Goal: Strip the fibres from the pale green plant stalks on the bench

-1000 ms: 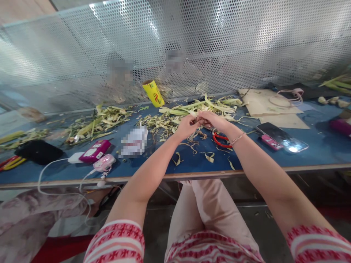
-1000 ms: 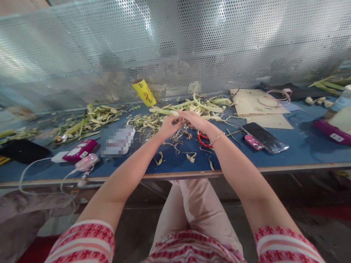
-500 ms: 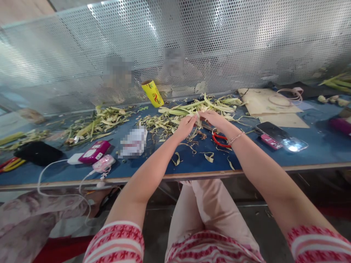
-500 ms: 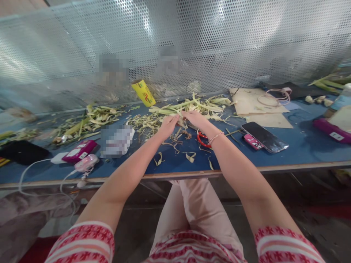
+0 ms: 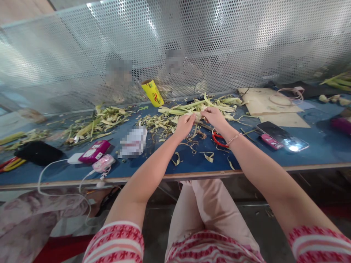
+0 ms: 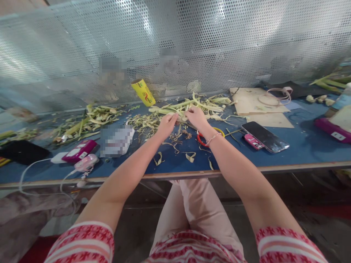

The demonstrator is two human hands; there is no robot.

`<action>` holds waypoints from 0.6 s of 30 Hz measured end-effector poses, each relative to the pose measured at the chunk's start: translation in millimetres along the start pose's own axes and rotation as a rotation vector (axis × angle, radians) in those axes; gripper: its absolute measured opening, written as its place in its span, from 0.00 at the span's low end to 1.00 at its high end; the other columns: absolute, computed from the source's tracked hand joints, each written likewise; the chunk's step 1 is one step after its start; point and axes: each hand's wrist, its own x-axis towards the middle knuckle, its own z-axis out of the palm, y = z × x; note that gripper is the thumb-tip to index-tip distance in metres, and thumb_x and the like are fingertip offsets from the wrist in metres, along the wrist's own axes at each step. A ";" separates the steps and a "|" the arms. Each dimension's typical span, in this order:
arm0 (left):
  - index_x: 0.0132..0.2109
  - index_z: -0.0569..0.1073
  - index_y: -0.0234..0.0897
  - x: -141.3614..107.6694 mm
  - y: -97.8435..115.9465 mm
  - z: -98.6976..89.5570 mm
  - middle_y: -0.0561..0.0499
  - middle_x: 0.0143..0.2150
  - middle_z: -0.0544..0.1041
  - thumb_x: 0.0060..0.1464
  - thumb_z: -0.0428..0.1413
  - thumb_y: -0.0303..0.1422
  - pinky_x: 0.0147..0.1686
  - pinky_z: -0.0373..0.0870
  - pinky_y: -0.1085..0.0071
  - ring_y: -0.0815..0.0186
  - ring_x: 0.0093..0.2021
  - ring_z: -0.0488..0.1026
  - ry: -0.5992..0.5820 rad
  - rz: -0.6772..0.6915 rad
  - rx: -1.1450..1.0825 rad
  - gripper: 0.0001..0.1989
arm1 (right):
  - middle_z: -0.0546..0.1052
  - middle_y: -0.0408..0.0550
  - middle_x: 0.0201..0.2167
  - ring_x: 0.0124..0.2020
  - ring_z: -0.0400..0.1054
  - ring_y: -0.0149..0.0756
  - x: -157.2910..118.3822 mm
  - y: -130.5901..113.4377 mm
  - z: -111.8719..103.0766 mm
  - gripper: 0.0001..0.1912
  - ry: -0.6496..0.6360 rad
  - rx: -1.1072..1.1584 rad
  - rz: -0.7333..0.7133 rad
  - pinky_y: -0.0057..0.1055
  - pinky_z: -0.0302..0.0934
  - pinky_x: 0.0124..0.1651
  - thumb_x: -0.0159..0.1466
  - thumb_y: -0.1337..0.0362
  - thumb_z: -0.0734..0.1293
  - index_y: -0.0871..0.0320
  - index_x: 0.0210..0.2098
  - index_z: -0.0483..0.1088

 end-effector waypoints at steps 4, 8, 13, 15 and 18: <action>0.17 0.57 0.38 -1.2 5.1 -1.1 0.55 0.15 0.55 0.59 0.51 0.39 0.26 0.49 0.68 0.70 0.20 0.54 0.017 -0.002 0.060 0.25 | 0.68 0.42 0.16 0.21 0.62 0.30 4.5 8.8 0.8 0.08 -0.056 -0.112 0.007 0.29 0.56 0.28 0.54 0.64 0.64 0.58 0.19 0.64; 0.17 0.54 0.38 -1.5 5.7 -0.9 0.55 0.16 0.54 0.60 0.50 0.39 0.27 0.49 0.68 0.69 0.21 0.54 0.005 0.087 0.081 0.25 | 0.68 0.42 0.16 0.21 0.64 0.32 7.0 14.9 3.8 0.04 -0.097 -0.147 0.007 0.30 0.58 0.28 0.52 0.66 0.65 0.57 0.23 0.64; 0.18 0.53 0.39 -0.7 2.9 -0.7 0.54 0.18 0.55 0.61 0.49 0.40 0.29 0.52 0.67 0.68 0.23 0.56 0.000 0.142 0.083 0.25 | 0.70 0.38 0.19 0.23 0.65 0.33 3.2 13.4 4.9 0.18 -0.056 -0.074 0.003 0.29 0.58 0.28 0.48 0.69 0.65 0.56 0.39 0.64; 0.18 0.53 0.39 -0.5 2.1 -0.8 0.54 0.19 0.55 0.61 0.49 0.40 0.29 0.53 0.67 0.68 0.23 0.57 -0.007 0.156 0.076 0.25 | 0.69 0.37 0.19 0.23 0.64 0.31 1.0 10.1 3.7 0.15 -0.081 -0.099 -0.019 0.28 0.57 0.29 0.48 0.69 0.65 0.56 0.37 0.65; 0.17 0.51 0.39 -0.8 2.0 -1.0 0.54 0.18 0.54 0.61 0.48 0.38 0.30 0.54 0.67 0.67 0.23 0.57 -0.023 0.126 0.100 0.25 | 0.67 0.38 0.18 0.24 0.62 0.31 -0.6 4.7 2.1 0.06 -0.124 -0.145 -0.026 0.29 0.57 0.31 0.47 0.70 0.63 0.58 0.26 0.68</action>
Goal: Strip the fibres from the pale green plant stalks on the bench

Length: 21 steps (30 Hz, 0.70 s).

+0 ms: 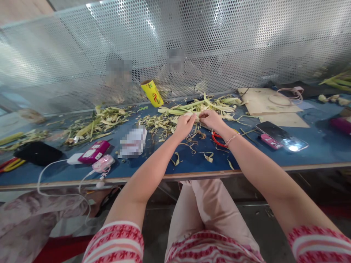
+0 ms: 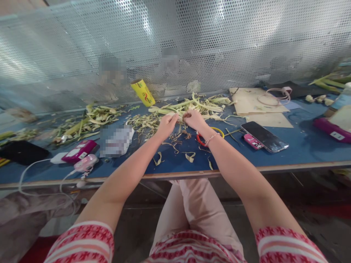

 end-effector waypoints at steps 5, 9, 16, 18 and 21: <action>0.16 0.54 0.39 -0.5 0.7 0.3 0.53 0.17 0.57 0.61 0.48 0.38 0.33 0.59 0.68 0.66 0.25 0.62 -0.037 -0.041 -0.028 0.25 | 0.70 0.43 0.21 0.24 0.59 0.30 0.8 -6.7 0.1 0.03 0.036 0.251 0.175 0.30 0.55 0.29 0.50 0.68 0.64 0.58 0.21 0.69; 0.19 0.64 0.37 -0.2 1.4 2.8 0.52 0.18 0.64 0.59 0.51 0.41 0.33 0.63 0.69 0.65 0.27 0.67 -0.077 -0.137 -0.144 0.22 | 0.72 0.45 0.26 0.26 0.60 0.29 -2.5 -14.6 -0.6 0.06 0.065 0.425 0.341 0.30 0.57 0.31 0.53 0.63 0.66 0.58 0.22 0.69; 0.23 0.71 0.34 -0.1 1.6 5.6 0.50 0.22 0.72 0.58 0.52 0.41 0.32 0.67 0.71 0.66 0.27 0.71 -0.141 -0.279 -0.271 0.19 | 0.77 0.46 0.31 0.36 0.68 0.31 -3.8 -9.8 -0.5 0.05 0.029 0.481 0.047 0.30 0.60 0.44 0.54 0.64 0.67 0.59 0.27 0.74; 0.25 0.72 0.34 0.6 -1.5 7.3 0.50 0.23 0.73 0.57 0.53 0.41 0.33 0.68 0.72 0.67 0.27 0.71 -0.148 -0.300 -0.335 0.18 | 0.77 0.46 0.31 0.35 0.68 0.31 -0.8 -5.0 0.2 0.06 0.064 0.432 -0.046 0.30 0.61 0.44 0.54 0.64 0.68 0.60 0.29 0.75; 0.26 0.71 0.33 2.0 -6.9 11.2 0.51 0.24 0.73 0.57 0.53 0.39 0.33 0.69 0.72 0.69 0.26 0.70 -0.128 -0.367 -0.482 0.16 | 0.78 0.46 0.33 0.35 0.69 0.32 0.7 -2.7 -0.4 0.08 0.109 0.307 -0.161 0.32 0.62 0.44 0.54 0.64 0.67 0.59 0.32 0.77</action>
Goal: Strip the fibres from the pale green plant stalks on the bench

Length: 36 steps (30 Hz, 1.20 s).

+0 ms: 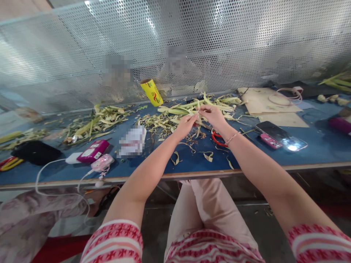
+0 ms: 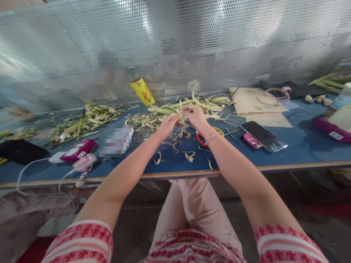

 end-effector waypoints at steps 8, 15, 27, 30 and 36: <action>0.30 0.67 0.35 -0.5 4.3 4.7 0.55 0.23 0.68 0.59 0.51 0.35 0.27 0.66 0.74 0.73 0.22 0.65 0.017 -0.146 -0.369 0.11 | 0.80 0.46 0.33 0.39 0.72 0.38 -7.6 -12.9 -2.7 0.11 0.006 -0.089 -0.107 0.37 0.64 0.47 0.55 0.69 0.64 0.54 0.30 0.80; 0.29 0.66 0.36 -0.2 6.5 3.3 0.55 0.21 0.67 0.59 0.51 0.37 0.28 0.67 0.73 0.73 0.22 0.66 0.025 -0.172 -0.331 0.12 | 0.80 0.47 0.35 0.39 0.71 0.35 -11.7 -23.2 -3.3 0.16 -0.017 -0.264 -0.154 0.35 0.62 0.47 0.55 0.73 0.60 0.56 0.32 0.80; 0.29 0.67 0.35 3.4 1.8 1.5 0.55 0.22 0.68 0.56 0.52 0.32 0.30 0.67 0.72 0.72 0.23 0.66 0.054 -0.101 -0.310 0.08 | 0.78 0.49 0.35 0.33 0.69 0.34 -12.7 -20.6 0.7 0.10 -0.069 -0.286 -0.123 0.33 0.62 0.39 0.57 0.63 0.67 0.58 0.36 0.78; 0.29 0.67 0.35 3.8 1.7 0.6 0.55 0.22 0.67 0.56 0.52 0.32 0.30 0.67 0.73 0.72 0.23 0.67 0.052 -0.089 -0.318 0.08 | 0.77 0.48 0.35 0.33 0.69 0.34 -12.2 -19.4 1.0 0.09 -0.067 -0.259 -0.123 0.33 0.62 0.38 0.57 0.65 0.67 0.58 0.36 0.78; 0.28 0.69 0.34 2.3 5.9 -0.1 0.53 0.22 0.70 0.50 0.49 0.25 0.30 0.68 0.72 0.71 0.24 0.68 0.024 -0.114 -0.343 0.06 | 0.77 0.49 0.38 0.34 0.69 0.32 -10.8 -17.5 2.1 0.09 -0.077 -0.223 -0.145 0.33 0.63 0.41 0.56 0.69 0.68 0.58 0.36 0.78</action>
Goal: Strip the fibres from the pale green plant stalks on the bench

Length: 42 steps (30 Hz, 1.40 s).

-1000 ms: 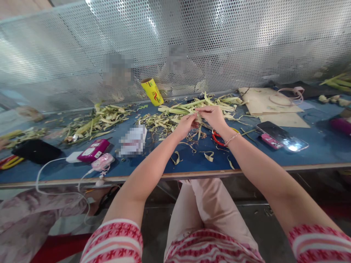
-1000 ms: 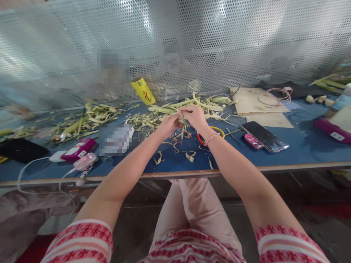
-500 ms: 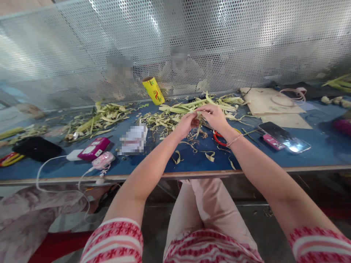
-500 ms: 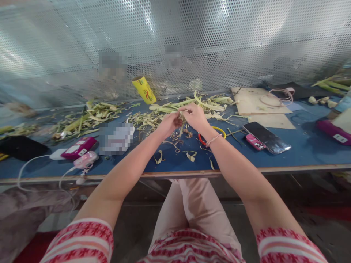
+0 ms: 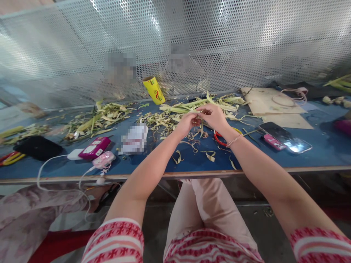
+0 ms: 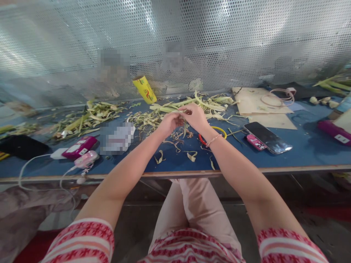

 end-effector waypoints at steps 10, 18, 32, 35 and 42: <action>0.29 0.69 0.34 -0.7 -1.4 -1.4 0.54 0.25 0.73 0.42 0.53 0.22 0.37 0.70 0.70 0.71 0.27 0.71 -0.029 0.056 0.039 0.04 | 0.78 0.49 0.37 0.37 0.72 0.34 0.0 -1.4 -0.1 0.09 0.051 0.200 0.118 0.37 0.65 0.46 0.56 0.67 0.68 0.59 0.37 0.76; 0.31 0.67 0.34 -1.8 -2.7 -0.2 0.56 0.25 0.74 0.45 0.53 0.21 0.40 0.72 0.69 0.72 0.29 0.72 -0.030 0.125 0.127 0.06 | 0.78 0.47 0.37 0.37 0.72 0.34 5.0 12.1 3.5 0.10 0.124 0.296 0.100 0.37 0.66 0.46 0.55 0.67 0.69 0.58 0.37 0.76; 0.33 0.68 0.34 -4.4 -1.8 2.2 0.55 0.26 0.75 0.46 0.54 0.20 0.41 0.73 0.67 0.72 0.29 0.74 -0.004 0.130 0.076 0.07 | 0.79 0.48 0.36 0.35 0.72 0.35 3.3 6.0 1.9 0.10 0.089 0.183 0.055 0.38 0.67 0.43 0.56 0.71 0.67 0.60 0.37 0.77; 0.32 0.68 0.33 -4.1 -1.6 1.9 0.55 0.25 0.74 0.44 0.55 0.20 0.41 0.72 0.68 0.72 0.29 0.73 -0.012 0.109 0.011 0.07 | 0.79 0.48 0.37 0.36 0.72 0.35 2.4 2.2 0.0 0.12 0.084 0.108 0.040 0.38 0.67 0.45 0.56 0.72 0.66 0.59 0.38 0.77; 0.31 0.68 0.33 -4.7 -0.2 1.9 0.55 0.26 0.74 0.44 0.56 0.21 0.40 0.71 0.68 0.72 0.28 0.73 -0.007 0.077 -0.062 0.06 | 0.79 0.48 0.38 0.39 0.73 0.37 0.9 3.7 -0.2 0.13 0.054 0.026 -0.023 0.41 0.67 0.48 0.58 0.71 0.65 0.57 0.41 0.77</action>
